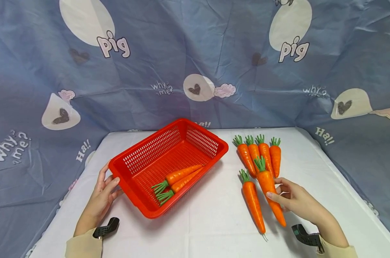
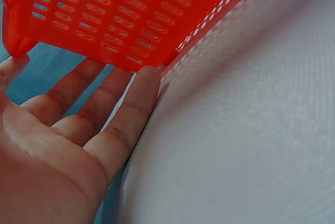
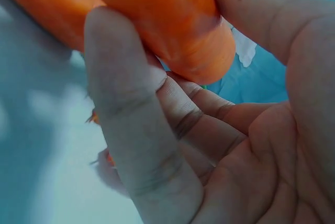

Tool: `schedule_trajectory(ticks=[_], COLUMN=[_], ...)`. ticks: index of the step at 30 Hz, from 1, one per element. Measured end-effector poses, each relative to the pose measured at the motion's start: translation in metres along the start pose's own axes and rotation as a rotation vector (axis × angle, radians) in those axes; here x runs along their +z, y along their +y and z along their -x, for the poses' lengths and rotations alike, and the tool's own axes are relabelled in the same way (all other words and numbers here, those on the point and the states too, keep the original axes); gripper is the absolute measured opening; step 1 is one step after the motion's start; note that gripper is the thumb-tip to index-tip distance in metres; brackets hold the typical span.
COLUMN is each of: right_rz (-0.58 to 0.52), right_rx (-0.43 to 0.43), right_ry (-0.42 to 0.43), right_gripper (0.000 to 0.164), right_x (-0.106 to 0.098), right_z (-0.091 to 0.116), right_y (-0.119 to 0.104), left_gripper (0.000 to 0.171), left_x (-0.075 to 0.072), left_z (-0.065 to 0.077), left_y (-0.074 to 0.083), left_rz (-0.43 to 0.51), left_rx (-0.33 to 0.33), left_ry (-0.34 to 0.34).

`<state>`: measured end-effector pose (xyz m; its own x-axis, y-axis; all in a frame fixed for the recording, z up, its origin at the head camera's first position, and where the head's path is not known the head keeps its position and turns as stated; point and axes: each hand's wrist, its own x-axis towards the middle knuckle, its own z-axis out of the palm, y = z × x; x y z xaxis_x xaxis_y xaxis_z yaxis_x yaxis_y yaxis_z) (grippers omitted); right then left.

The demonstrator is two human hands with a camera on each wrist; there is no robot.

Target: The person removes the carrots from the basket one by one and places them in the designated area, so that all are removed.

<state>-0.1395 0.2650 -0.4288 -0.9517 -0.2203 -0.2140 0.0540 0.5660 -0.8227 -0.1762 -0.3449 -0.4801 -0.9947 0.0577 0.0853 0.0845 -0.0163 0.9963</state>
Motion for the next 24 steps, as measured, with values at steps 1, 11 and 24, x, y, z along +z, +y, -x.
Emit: schedule_trajectory(ticks=[1, 11, 24], right_rz=[-0.005, -0.030, -0.021], right_rx=[0.005, 0.029, 0.106], right_ry=[-0.002, -0.014, -0.015], right_gripper=[0.072, 0.065, 0.069], right_x=[0.000, 0.007, 0.014], right_z=[0.001, 0.008, 0.012], right_y=[0.002, 0.020, 0.035], left_gripper=[0.068, 0.069, 0.070], left_x=[0.000, -0.001, -0.001], left_z=[0.000, 0.000, -0.001], left_y=[0.000, -0.001, -0.002], left_rz=[0.000, -0.020, 0.000], left_rx=[-0.002, -0.011, -0.001], left_ry=[0.002, -0.001, -0.010])
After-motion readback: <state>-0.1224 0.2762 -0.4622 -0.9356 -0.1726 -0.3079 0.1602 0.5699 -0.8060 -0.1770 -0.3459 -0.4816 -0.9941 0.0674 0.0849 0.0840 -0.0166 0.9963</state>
